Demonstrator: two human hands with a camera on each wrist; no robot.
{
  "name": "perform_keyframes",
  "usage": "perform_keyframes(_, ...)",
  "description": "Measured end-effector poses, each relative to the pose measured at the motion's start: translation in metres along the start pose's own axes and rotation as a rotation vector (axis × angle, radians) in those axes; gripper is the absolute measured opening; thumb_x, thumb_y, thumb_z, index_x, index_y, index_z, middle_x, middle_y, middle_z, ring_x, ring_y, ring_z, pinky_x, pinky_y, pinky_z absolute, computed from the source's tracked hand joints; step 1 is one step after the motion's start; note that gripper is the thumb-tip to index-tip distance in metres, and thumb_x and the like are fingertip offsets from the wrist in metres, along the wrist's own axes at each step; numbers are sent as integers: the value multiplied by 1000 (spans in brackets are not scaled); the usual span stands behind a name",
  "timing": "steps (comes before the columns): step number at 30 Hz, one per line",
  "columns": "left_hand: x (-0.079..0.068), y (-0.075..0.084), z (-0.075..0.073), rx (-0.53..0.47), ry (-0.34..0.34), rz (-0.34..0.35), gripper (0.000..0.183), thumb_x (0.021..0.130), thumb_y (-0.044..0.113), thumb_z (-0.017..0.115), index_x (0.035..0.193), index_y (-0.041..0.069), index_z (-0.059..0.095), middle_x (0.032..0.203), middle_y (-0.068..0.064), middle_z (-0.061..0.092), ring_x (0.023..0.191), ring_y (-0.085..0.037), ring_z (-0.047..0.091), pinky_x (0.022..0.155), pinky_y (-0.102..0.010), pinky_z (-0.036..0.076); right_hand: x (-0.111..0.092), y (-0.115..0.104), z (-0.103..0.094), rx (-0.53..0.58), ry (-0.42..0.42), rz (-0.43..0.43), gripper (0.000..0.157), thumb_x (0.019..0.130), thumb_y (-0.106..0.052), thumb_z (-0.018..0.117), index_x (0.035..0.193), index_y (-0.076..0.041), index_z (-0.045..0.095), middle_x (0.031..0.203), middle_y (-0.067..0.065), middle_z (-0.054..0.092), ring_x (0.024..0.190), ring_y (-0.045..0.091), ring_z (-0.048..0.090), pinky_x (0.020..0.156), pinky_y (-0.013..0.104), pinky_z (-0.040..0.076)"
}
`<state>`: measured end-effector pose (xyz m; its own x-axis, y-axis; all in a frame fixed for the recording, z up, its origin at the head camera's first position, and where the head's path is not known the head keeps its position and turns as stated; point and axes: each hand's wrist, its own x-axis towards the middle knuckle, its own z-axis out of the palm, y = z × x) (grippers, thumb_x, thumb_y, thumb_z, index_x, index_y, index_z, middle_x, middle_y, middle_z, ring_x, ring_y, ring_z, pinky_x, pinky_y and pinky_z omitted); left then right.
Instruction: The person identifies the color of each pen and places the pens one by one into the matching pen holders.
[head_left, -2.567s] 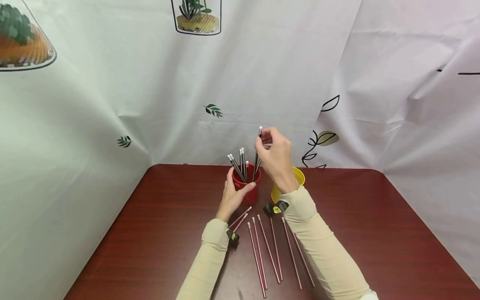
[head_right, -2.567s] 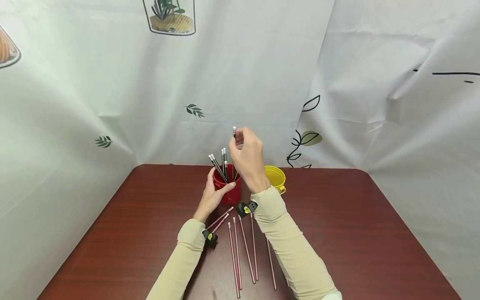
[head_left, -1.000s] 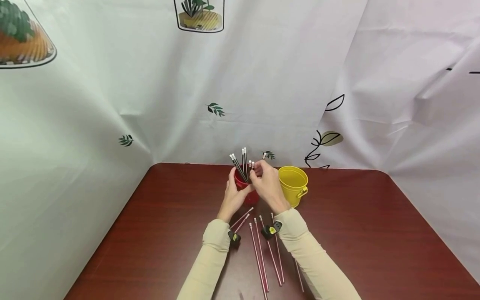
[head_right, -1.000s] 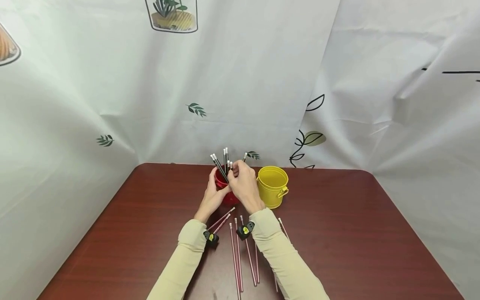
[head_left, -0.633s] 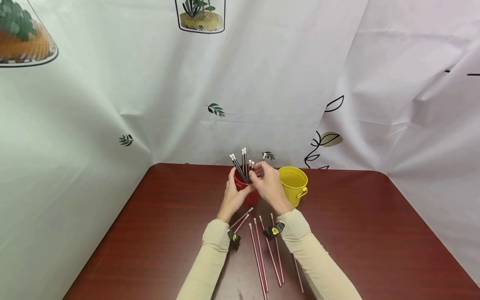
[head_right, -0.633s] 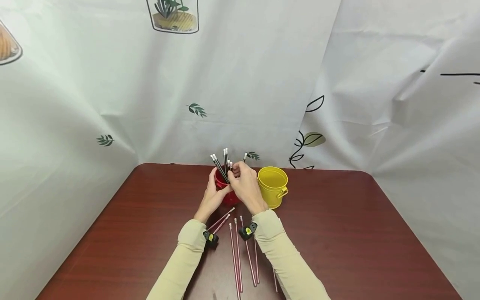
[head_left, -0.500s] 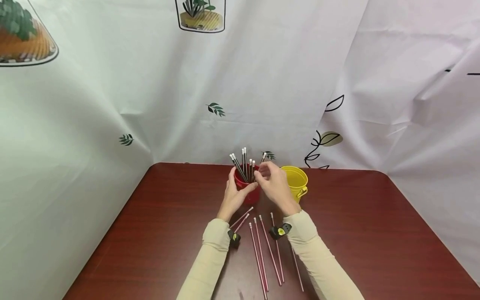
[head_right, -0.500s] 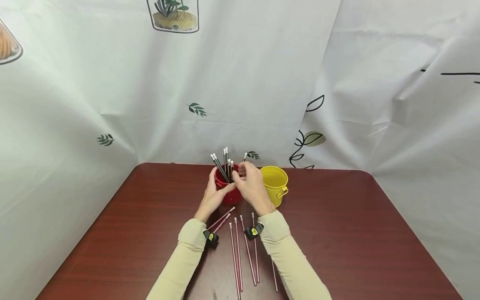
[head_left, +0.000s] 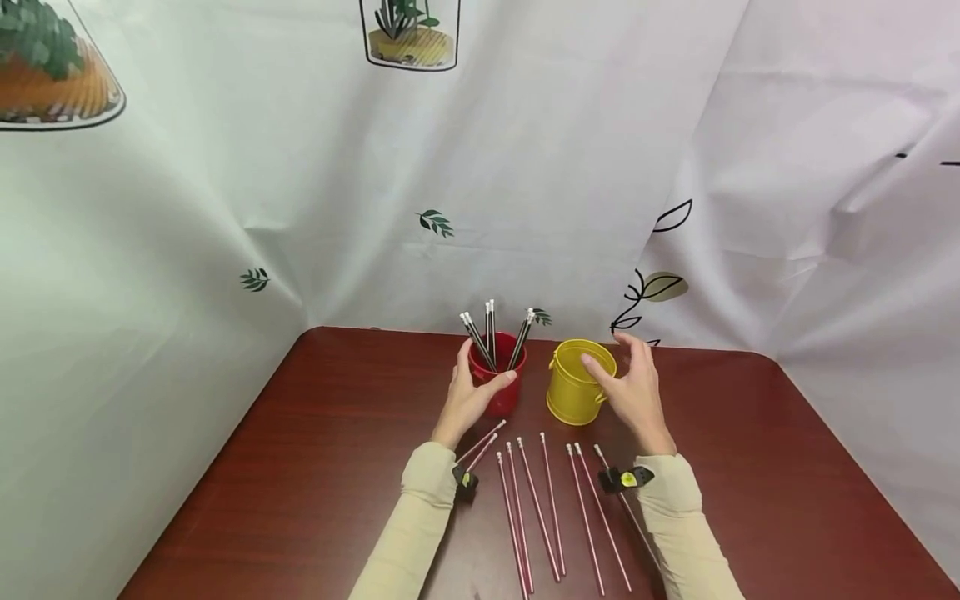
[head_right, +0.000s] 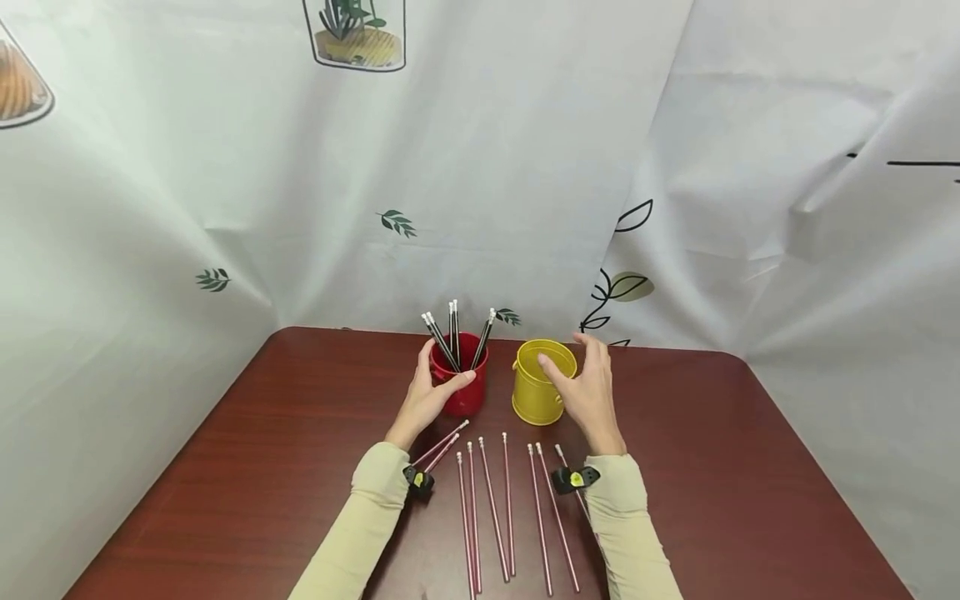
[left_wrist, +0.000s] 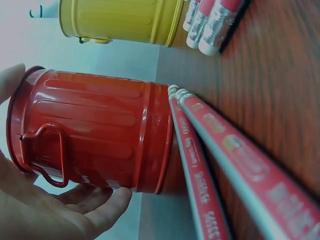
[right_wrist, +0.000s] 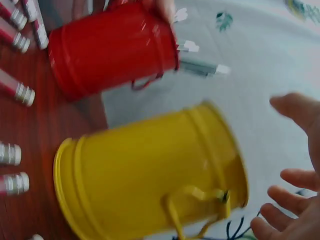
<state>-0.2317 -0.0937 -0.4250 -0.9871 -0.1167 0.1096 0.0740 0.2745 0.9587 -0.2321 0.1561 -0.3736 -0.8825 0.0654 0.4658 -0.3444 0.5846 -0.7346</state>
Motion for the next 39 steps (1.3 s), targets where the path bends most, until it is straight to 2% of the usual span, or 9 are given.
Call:
perform_keyframes(7,1,0,-3,36,-32,12,97,68,59,70,144,35,15,145,-11,30,130,-27,33,101,-55,30,2,23,-4,-7,-178,68,93,73,-46,72,143,-10,22,142,16,28,128,35,31,100,56,29)
perform_keyframes(11,2,-2,-12,123,-94,-12,104,68,53,73,146,27,8,143,-14,31,129,-29,34,101,-55,31,0,33,3,64,-263,109,98,73,-44,73,144,-9,17,143,18,25,123,34,36,99,53,33)
perform_keyframes(15,-2,4,-25,267,-279,-72,101,72,45,73,145,9,13,140,-19,35,128,-35,35,100,-55,32,0,43,12,153,-286,107,95,73,-36,76,142,-6,19,134,18,34,113,32,45,96,46,37)
perform_keyframes(18,-7,12,-35,401,-429,-109,85,75,36,72,138,-2,29,131,-20,45,121,-35,42,98,-52,36,-1,46,15,172,-297,83,93,73,-31,77,141,-4,19,127,19,42,111,32,47,95,46,37)
perform_keyframes(20,-10,16,-39,499,-482,-120,69,75,28,72,127,-5,42,118,-18,54,109,-32,51,93,-49,41,-2,39,14,196,-299,79,91,73,-27,77,140,-3,20,124,21,45,110,34,48,95,47,37)
perform_keyframes(23,-13,22,-42,656,-513,-154,47,73,23,71,108,-4,56,99,-15,60,92,-28,56,83,-43,47,-6,27,11,228,-292,85,88,73,-22,77,138,-1,22,122,25,47,109,38,48,93,48,37)
perform_keyframes(26,-16,24,-41,768,-556,-111,28,70,17,71,93,2,62,87,-8,61,82,-22,56,74,-37,47,-8,20,9,246,-284,98,86,73,-20,77,138,-1,23,122,25,47,109,39,48,94,50,37)
perform_keyframes(32,-20,22,-34,814,-586,-61,6,70,5,69,74,8,64,71,0,56,65,-14,50,56,-27,42,-5,40,17,203,-284,118,89,72,-30,78,139,-10,24,123,17,49,109,30,50,94,45,39)
perform_keyframes(39,-21,25,-22,862,-530,-59,18,66,0,66,55,10,55,56,-1,51,55,-15,47,47,-27,39,-1,54,22,199,-257,97,89,70,-35,79,139,-15,26,120,11,51,107,24,51,92,43,40)
